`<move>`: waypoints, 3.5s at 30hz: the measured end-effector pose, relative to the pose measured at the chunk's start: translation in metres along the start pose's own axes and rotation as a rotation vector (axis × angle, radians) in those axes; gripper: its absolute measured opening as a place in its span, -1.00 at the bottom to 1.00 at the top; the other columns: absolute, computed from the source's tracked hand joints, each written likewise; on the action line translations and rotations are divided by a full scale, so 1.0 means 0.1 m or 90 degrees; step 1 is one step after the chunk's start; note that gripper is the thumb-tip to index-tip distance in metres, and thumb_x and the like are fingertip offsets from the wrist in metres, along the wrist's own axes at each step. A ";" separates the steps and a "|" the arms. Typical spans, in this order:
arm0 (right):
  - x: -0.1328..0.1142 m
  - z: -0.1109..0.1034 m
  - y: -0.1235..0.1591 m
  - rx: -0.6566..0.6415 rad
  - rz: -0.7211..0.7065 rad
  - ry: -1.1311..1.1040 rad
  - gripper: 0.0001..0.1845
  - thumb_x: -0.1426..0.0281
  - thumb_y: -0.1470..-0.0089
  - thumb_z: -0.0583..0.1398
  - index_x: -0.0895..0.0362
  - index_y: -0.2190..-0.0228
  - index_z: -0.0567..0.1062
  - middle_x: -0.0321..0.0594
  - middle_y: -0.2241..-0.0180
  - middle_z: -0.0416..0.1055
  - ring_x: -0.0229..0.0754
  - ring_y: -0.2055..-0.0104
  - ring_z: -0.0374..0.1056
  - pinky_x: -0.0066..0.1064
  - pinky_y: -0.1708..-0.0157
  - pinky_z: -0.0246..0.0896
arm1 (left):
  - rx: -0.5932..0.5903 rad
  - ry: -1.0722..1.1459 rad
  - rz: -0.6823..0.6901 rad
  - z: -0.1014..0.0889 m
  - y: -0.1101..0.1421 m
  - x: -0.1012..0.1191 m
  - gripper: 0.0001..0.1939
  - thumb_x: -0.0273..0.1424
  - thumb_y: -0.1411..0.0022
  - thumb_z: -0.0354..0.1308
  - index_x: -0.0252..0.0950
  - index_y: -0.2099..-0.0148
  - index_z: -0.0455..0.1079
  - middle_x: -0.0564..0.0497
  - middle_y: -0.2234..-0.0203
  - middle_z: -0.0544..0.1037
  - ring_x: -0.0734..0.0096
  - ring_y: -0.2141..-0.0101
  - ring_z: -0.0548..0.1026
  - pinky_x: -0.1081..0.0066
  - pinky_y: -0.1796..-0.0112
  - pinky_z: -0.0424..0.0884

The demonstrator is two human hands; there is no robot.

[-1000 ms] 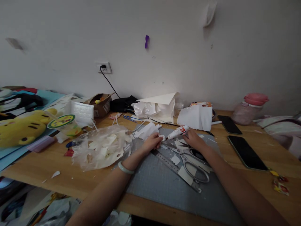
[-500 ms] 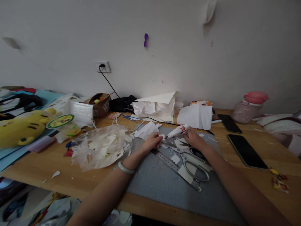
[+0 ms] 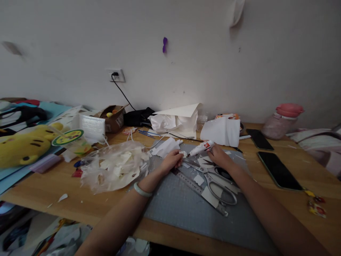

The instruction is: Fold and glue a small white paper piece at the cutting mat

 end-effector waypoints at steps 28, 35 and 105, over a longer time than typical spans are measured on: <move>-0.05 -0.08 -0.02 0.023 0.020 -0.058 -0.73 0.48 0.02 0.02 0.11 0.21 0.33 -0.12 0.22 0.34 -0.02 0.11 0.28 -0.17 0.07 0.20 | -0.020 -0.026 0.001 0.03 0.00 0.00 -0.86 -0.38 -0.08 0.02 -0.27 0.48 0.15 0.23 0.80 0.23 0.67 0.79 0.11 0.62 0.73 -0.01; -0.03 -0.08 -0.02 0.032 0.026 -0.053 -0.78 0.48 0.01 0.01 0.12 0.26 0.31 -0.09 0.21 0.32 -0.02 0.10 0.27 -0.14 0.05 0.19 | -0.027 -0.022 0.002 0.04 0.01 0.00 -0.87 -0.38 -0.08 0.01 -0.27 0.47 0.15 0.24 0.80 0.23 0.67 0.80 0.10 0.62 0.73 -0.03; 0.32 -0.26 0.04 0.185 0.290 -0.074 -0.59 0.07 0.04 0.10 0.16 0.30 0.36 0.03 0.25 0.44 0.01 0.19 0.35 -0.16 0.17 0.22 | -0.056 0.044 0.036 0.43 0.37 0.08 -0.67 -0.10 -0.06 0.04 -0.28 0.48 0.22 0.18 0.77 0.27 0.62 0.75 0.12 0.53 0.68 0.00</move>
Point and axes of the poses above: each hand's wrist, its own y-axis away from the middle knuckle, its own z-axis out of the palm, x = y × z, the point moved 8 cm from there along -y, towards the middle knuckle
